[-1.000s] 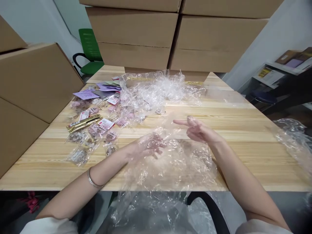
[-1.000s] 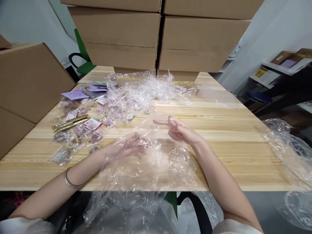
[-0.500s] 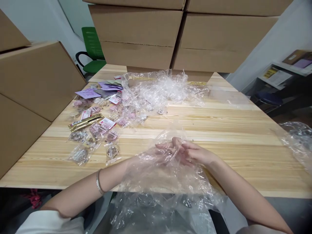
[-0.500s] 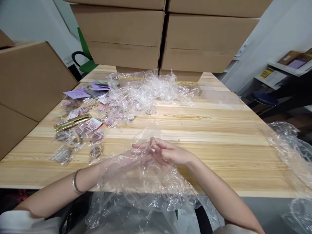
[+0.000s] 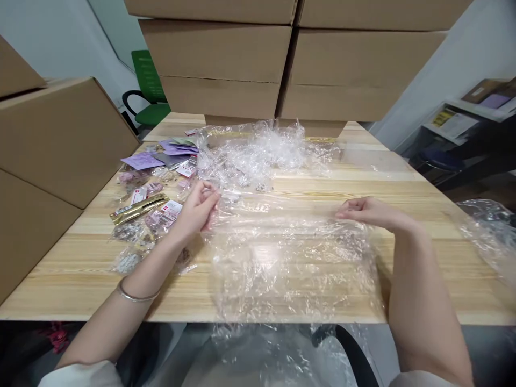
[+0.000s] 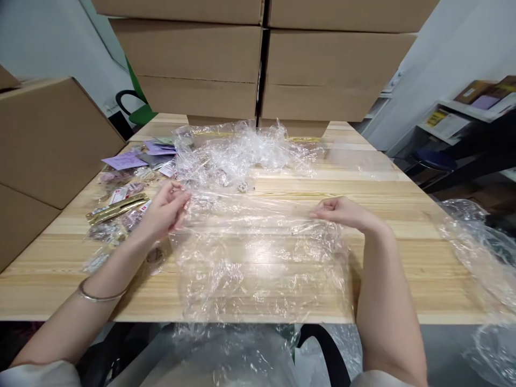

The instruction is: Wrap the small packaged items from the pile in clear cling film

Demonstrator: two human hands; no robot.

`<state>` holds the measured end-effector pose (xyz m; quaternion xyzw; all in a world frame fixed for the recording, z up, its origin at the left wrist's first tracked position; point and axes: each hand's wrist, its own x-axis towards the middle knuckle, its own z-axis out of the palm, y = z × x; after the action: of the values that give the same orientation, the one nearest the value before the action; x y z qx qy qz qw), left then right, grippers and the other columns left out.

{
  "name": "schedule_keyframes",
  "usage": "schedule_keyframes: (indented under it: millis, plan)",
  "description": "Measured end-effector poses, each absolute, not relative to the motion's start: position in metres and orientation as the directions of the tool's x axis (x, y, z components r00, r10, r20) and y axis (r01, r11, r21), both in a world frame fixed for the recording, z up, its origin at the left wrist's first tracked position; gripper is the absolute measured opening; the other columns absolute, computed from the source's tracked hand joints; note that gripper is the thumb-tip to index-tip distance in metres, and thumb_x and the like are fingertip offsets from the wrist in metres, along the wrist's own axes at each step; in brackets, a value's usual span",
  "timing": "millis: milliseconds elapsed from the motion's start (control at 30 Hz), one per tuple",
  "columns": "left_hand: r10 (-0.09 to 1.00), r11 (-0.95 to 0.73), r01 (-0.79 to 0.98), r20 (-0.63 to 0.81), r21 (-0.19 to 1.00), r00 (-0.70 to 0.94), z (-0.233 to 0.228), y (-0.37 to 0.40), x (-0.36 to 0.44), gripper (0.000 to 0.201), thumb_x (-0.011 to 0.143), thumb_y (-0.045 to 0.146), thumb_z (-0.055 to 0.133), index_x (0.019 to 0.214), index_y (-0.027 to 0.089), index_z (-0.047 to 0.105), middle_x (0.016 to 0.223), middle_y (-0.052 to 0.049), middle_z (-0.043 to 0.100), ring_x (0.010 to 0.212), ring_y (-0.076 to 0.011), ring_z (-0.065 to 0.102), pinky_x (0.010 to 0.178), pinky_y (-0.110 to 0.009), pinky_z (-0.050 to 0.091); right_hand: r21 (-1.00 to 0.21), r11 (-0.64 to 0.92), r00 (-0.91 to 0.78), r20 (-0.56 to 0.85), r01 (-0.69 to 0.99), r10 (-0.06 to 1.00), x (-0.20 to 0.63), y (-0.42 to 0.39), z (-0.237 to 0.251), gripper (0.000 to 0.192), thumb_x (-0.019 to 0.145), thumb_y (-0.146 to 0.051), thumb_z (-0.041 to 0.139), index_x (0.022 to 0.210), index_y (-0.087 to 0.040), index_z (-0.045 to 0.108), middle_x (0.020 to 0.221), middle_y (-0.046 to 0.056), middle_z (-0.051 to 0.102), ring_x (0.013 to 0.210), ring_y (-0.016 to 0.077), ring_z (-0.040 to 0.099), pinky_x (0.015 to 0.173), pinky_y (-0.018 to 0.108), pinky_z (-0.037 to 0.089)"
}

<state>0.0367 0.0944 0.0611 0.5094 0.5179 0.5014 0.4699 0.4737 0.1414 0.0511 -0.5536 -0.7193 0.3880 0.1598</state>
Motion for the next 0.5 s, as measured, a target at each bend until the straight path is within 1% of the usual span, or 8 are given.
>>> schedule_keyframes:
  millis: [67, 133, 233, 267, 333, 400, 467, 500]
  plan:
    - [0.989, -0.006, 0.085, 0.019, 0.996, -0.145, 0.066, 0.099, 0.031, 0.019, 0.085, 0.032, 0.062, 0.092, 0.026, 0.045, 0.053, 0.011, 0.052, 0.022, -0.0061, 0.035, 0.025, -0.015, 0.014, -0.765, 0.156, -0.489, -0.227, 0.624, 0.842, 0.497, 0.142, 0.053, 0.028, 0.073, -0.048, 0.079, 0.066, -0.021, 0.07, 0.066, 0.004, 0.067, 0.057, 0.0152, 0.061, 0.047, 0.025, 0.047]
    - [0.978, 0.069, 0.07, -0.054, 0.995, -0.202, 0.068, 0.099, 0.027, 0.013, 0.09, 0.034, 0.055, 0.087, 0.024, 0.047, 0.044, 0.01, 0.047, 0.022, -0.0079, 0.034, 0.026, -0.016, 0.019, -0.794, 0.201, -0.523, -0.166, 0.573, 0.836, 0.517, 0.144, 0.053, 0.025, 0.076, -0.046, 0.078, 0.067, -0.023, 0.07, 0.068, 0.005, 0.068, 0.062, 0.017, 0.064, 0.051, 0.027, 0.051]
    - [0.966, 0.229, 0.051, -0.22, 0.972, -0.139, 0.066, 0.089, 0.026, 0.033, 0.095, 0.044, 0.045, 0.076, 0.02, 0.057, 0.034, 0.006, 0.039, 0.024, -0.0122, 0.038, 0.027, -0.02, 0.03, -0.798, 0.228, -0.331, 0.038, 0.558, 0.943, 0.531, 0.16, 0.052, 0.026, 0.082, -0.051, 0.069, 0.072, -0.027, 0.066, 0.065, 0.001, 0.062, 0.055, 0.0155, 0.059, 0.044, 0.027, 0.048]
    - [0.948, 0.311, 0.03, -0.308, 0.95, -0.077, 0.065, 0.084, 0.026, 0.039, 0.094, 0.049, 0.044, 0.078, 0.018, 0.062, 0.035, 0.003, 0.041, 0.025, -0.0143, 0.041, 0.027, -0.022, 0.032, -0.791, 0.221, -0.238, 0.098, 0.57, 0.966, 0.531, 0.168, 0.053, 0.027, 0.084, -0.053, 0.065, 0.074, -0.028, 0.064, 0.064, 0.0, 0.059, 0.054, 0.0156, 0.057, 0.043, 0.028, 0.047]
    - [0.865, 0.499, -0.028, -0.495, 0.866, 0.087, 0.063, 0.072, 0.029, 0.048, 0.091, 0.06, 0.046, 0.102, 0.018, 0.068, 0.047, -0.003, 0.057, 0.029, -0.0182, 0.049, 0.025, -0.025, 0.033, -0.767, 0.211, -0.041, 0.235, 0.606, 0.971, 0.52, 0.182, 0.059, 0.023, 0.086, -0.054, 0.061, 0.082, -0.032, 0.061, 0.072, 0.0, 0.057, 0.065, 0.0192, 0.058, 0.052, 0.034, 0.051]
    - [0.775, 0.62, -0.098, -0.588, 0.779, 0.233, 0.061, 0.062, 0.034, 0.058, 0.088, 0.066, 0.046, 0.131, 0.028, 0.056, 0.073, -0.008, 0.071, 0.031, -0.0194, 0.054, 0.023, -0.026, 0.033, -0.67, 0.202, 0.176, 0.452, 0.714, 0.875, 0.497, 0.186, 0.071, 0.025, 0.082, -0.05, 0.068, 0.097, -0.033, 0.058, 0.098, 0.004, 0.058, 0.098, 0.0292, 0.058, 0.08, 0.052, 0.052]
    - [0.768, 0.634, -0.199, -0.577, 0.748, 0.279, 0.056, 0.055, 0.04, 0.061, 0.089, 0.066, 0.045, 0.143, 0.037, 0.04, 0.098, -0.011, 0.074, 0.033, -0.018, 0.057, 0.025, -0.026, 0.037, -0.47, 0.152, 0.266, 0.705, 0.87, 0.658, 0.46, 0.175, 0.084, 0.044, 0.079, -0.046, 0.071, 0.116, -0.029, 0.054, 0.129, 0.01, 0.05, 0.128, 0.0416, 0.04, 0.104, 0.071, 0.028]
    - [0.786, 0.615, -0.267, -0.554, 0.742, 0.273, 0.054, 0.052, 0.043, 0.06, 0.091, 0.063, 0.044, 0.145, 0.039, 0.035, 0.106, -0.011, 0.073, 0.036, -0.0173, 0.059, 0.027, -0.026, 0.04, -0.405, 0.208, 0.207, 0.766, 0.891, 0.609, 0.439, 0.163, 0.087, 0.044, 0.085, -0.045, 0.064, 0.124, -0.029, 0.051, 0.139, 0.01, 0.044, 0.134, 0.0432, 0.032, 0.107, 0.072, 0.019]
